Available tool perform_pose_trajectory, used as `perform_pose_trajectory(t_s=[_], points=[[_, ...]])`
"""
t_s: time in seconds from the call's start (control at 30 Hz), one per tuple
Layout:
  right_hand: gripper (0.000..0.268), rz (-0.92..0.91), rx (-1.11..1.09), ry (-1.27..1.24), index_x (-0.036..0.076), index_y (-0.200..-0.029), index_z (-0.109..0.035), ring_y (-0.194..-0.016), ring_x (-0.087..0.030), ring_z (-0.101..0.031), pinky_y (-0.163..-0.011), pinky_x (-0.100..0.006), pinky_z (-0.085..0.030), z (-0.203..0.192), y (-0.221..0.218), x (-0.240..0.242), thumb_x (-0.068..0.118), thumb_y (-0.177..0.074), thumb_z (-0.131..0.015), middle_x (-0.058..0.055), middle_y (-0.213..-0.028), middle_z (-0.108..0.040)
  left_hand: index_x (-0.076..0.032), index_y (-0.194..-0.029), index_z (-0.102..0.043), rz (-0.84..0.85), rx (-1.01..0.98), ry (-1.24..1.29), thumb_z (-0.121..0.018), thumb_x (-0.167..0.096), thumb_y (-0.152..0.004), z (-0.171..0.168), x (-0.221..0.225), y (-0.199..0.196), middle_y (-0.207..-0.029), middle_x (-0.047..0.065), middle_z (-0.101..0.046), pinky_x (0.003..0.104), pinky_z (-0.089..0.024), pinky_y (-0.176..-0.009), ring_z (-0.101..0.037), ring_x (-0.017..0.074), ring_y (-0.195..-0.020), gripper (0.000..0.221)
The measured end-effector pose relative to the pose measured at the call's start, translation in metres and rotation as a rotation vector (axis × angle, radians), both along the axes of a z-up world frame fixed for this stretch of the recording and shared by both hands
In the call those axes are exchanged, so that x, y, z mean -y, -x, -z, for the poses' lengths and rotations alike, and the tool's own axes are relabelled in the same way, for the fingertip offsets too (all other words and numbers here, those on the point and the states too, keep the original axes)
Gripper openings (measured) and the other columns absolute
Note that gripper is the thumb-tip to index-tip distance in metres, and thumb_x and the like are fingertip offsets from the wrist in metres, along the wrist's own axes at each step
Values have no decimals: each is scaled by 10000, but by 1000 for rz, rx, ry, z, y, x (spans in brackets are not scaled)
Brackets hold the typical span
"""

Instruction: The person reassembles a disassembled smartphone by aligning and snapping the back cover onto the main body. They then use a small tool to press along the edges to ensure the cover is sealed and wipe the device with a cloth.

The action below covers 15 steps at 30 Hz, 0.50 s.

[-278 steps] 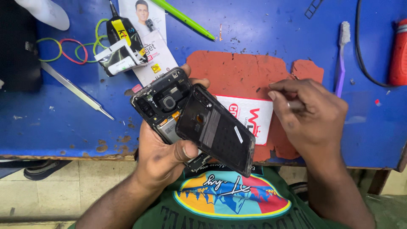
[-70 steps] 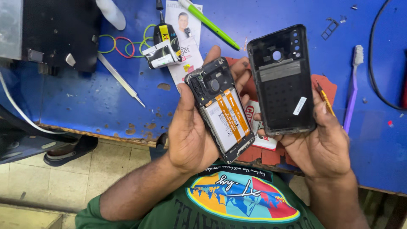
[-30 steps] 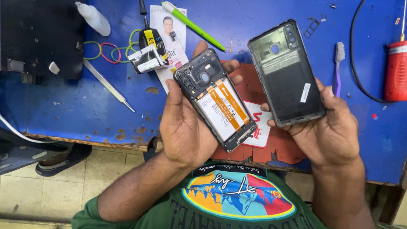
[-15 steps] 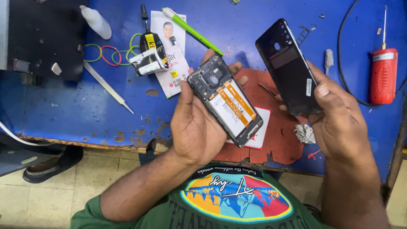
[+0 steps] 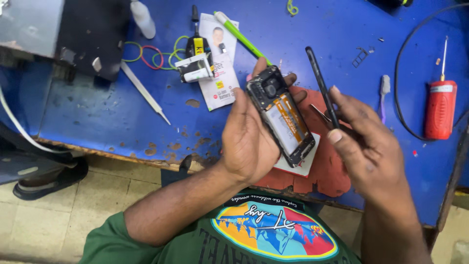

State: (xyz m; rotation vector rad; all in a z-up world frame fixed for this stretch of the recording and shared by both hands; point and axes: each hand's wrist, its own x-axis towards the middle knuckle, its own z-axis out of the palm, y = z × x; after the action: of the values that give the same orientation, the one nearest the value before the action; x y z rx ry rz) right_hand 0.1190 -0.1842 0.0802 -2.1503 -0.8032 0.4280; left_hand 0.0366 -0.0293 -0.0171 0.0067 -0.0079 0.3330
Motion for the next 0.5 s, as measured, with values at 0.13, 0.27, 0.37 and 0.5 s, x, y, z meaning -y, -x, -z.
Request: perform_pose_trajectory(t_s=[0.13,0.27,0.37,0.5], points=[[557,-111,85,10,-19,-1482,-540,-1351,-264,-559,-1163,-341,-412,1,15,-15,92,-950,-660,-183,-1437,-585,-210,-1723,-143,32,-26,4,-315,-592,-1112,-2,0,4,-1540,115,-428,487,-369,-1241,-457,262,-1428,741],[575,-146,169,67,-4,-1446,-576,-1375,-315,-555,-1177,-387,-404,5,32,-26,67,-892,-713,-210,-1468,-552,-188,-1737,-157,-10,-32,-30,-314,-578,-1141,0,2,5,-1514,96,-421,467,-361,-1267,-441,241,-1442,729],[581,-131,188,110,32,-1434,-594,-1287,-301,-586,-1114,-383,-451,8,39,-31,79,-874,-740,-211,-1469,-535,-170,-1713,-161,-38,-15,-42,-320,-566,-1170,3,2,4,-1481,108,-430,457,-370,-1265,-450,232,-1392,691],[597,-109,214,146,64,-1437,-599,-1258,-301,-599,-1076,-394,-490,12,45,-32,101,-864,-760,-207,-1489,-524,-198,-1724,-147,-19,-16,-28,-326,-561,-1144,5,3,6,-1501,100,-416,479,-408,-1195,-461,229,-1369,707]])
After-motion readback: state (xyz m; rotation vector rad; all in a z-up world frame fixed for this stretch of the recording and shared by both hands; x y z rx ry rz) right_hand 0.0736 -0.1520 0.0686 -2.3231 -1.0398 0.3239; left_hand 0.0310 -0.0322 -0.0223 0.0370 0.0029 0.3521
